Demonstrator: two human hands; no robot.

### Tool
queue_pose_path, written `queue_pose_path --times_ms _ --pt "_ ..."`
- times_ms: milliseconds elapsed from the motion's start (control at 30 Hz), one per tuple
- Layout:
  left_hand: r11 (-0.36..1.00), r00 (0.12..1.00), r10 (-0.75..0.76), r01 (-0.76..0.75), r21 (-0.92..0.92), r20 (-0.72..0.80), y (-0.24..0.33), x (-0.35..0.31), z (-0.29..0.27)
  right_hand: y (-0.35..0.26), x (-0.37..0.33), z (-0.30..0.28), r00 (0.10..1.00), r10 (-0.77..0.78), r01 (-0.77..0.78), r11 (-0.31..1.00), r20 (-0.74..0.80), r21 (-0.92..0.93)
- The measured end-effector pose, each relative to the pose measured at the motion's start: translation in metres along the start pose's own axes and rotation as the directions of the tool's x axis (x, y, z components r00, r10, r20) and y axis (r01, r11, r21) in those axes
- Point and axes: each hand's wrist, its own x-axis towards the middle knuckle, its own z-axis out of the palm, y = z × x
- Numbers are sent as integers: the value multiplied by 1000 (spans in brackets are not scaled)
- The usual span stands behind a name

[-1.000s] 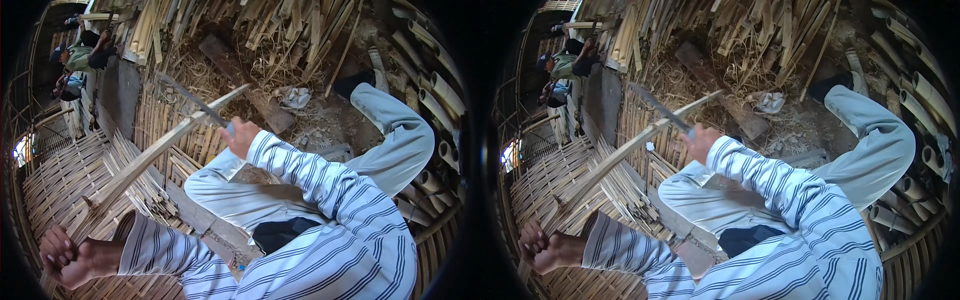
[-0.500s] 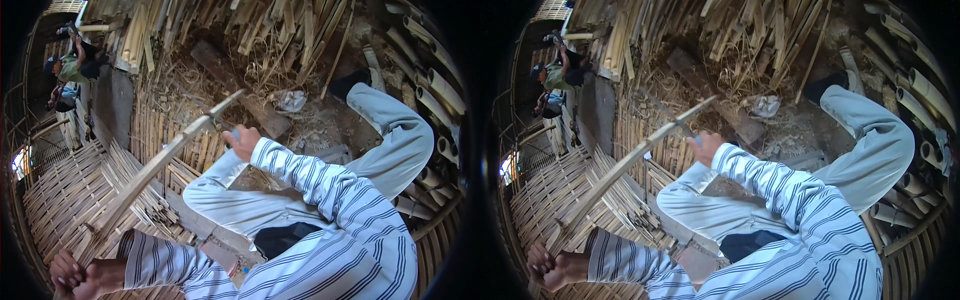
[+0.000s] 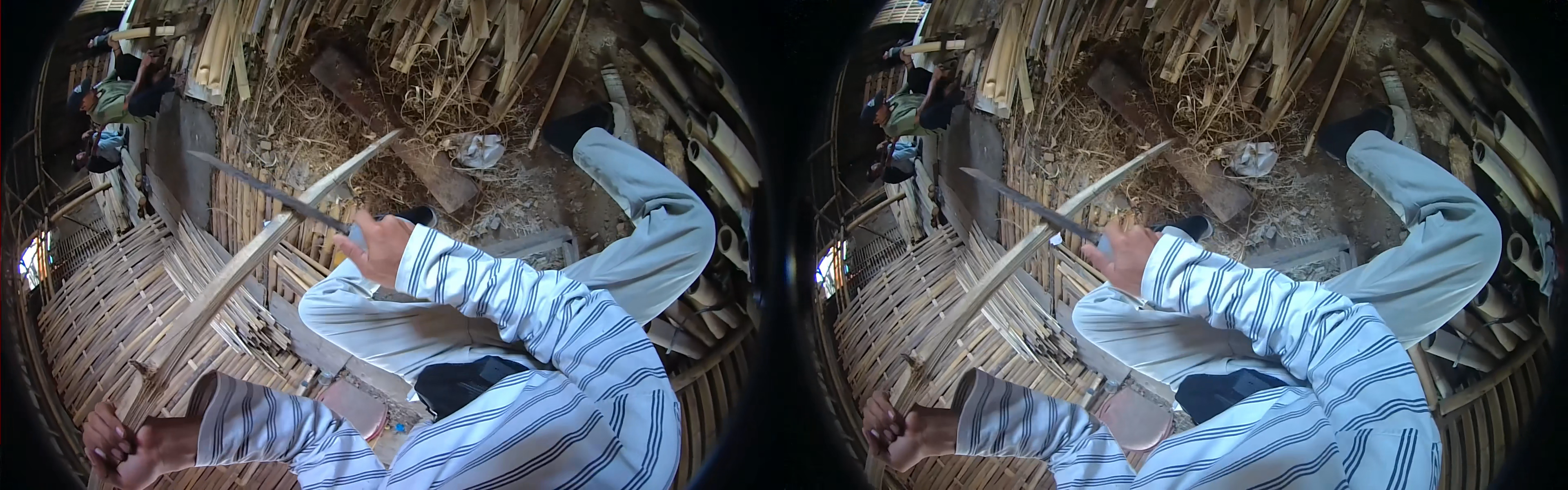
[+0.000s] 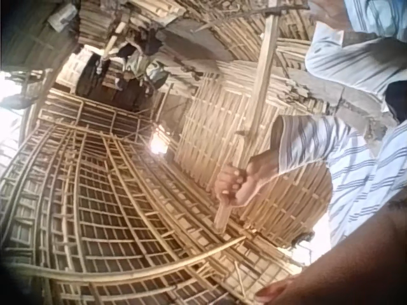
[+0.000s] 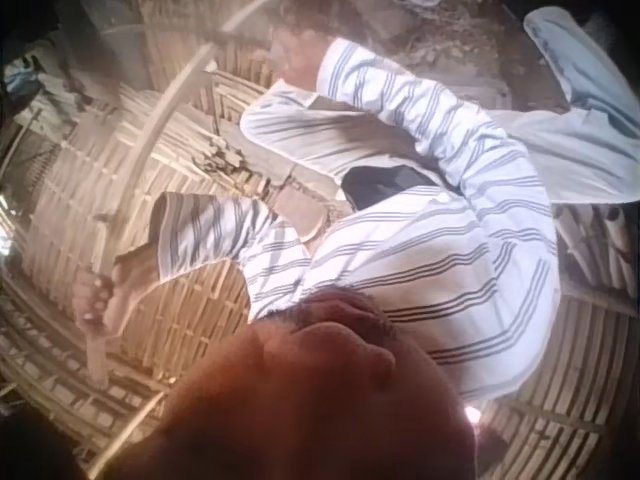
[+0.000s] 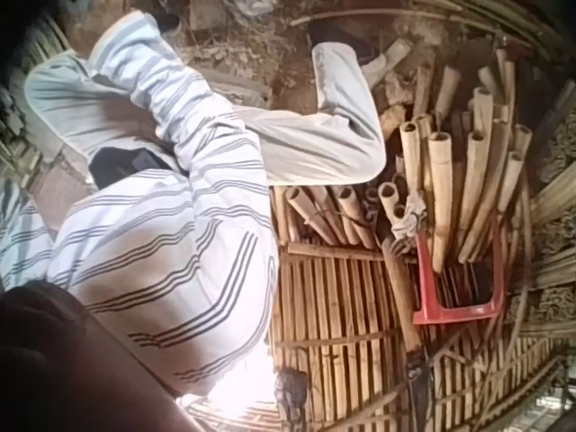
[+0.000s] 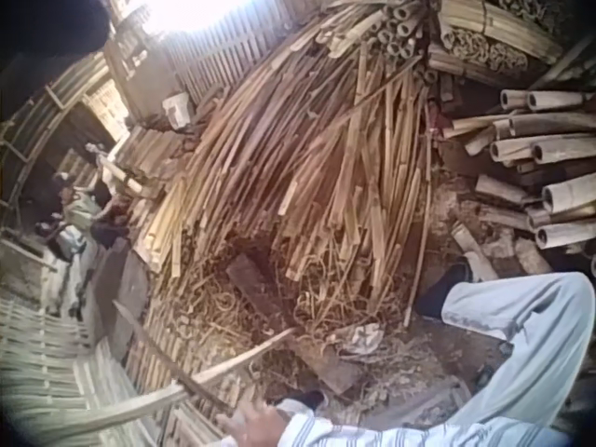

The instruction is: Shaving and smoothing a long strip of bamboo using a knife/cleaver.

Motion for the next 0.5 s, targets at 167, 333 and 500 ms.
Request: queue_pose_path --times_ms 167,333,500 --pt "999 994 -42 41 11 101 -3 -17 23 55 31 1 948 306 -305 952 86 -33" --pt "981 993 115 -108 163 -35 -15 -25 49 12 3 11 996 51 -42 991 69 -126" --pt "978 976 156 -132 160 -151 -27 -22 56 127 56 26 945 312 -318 947 -100 -48"
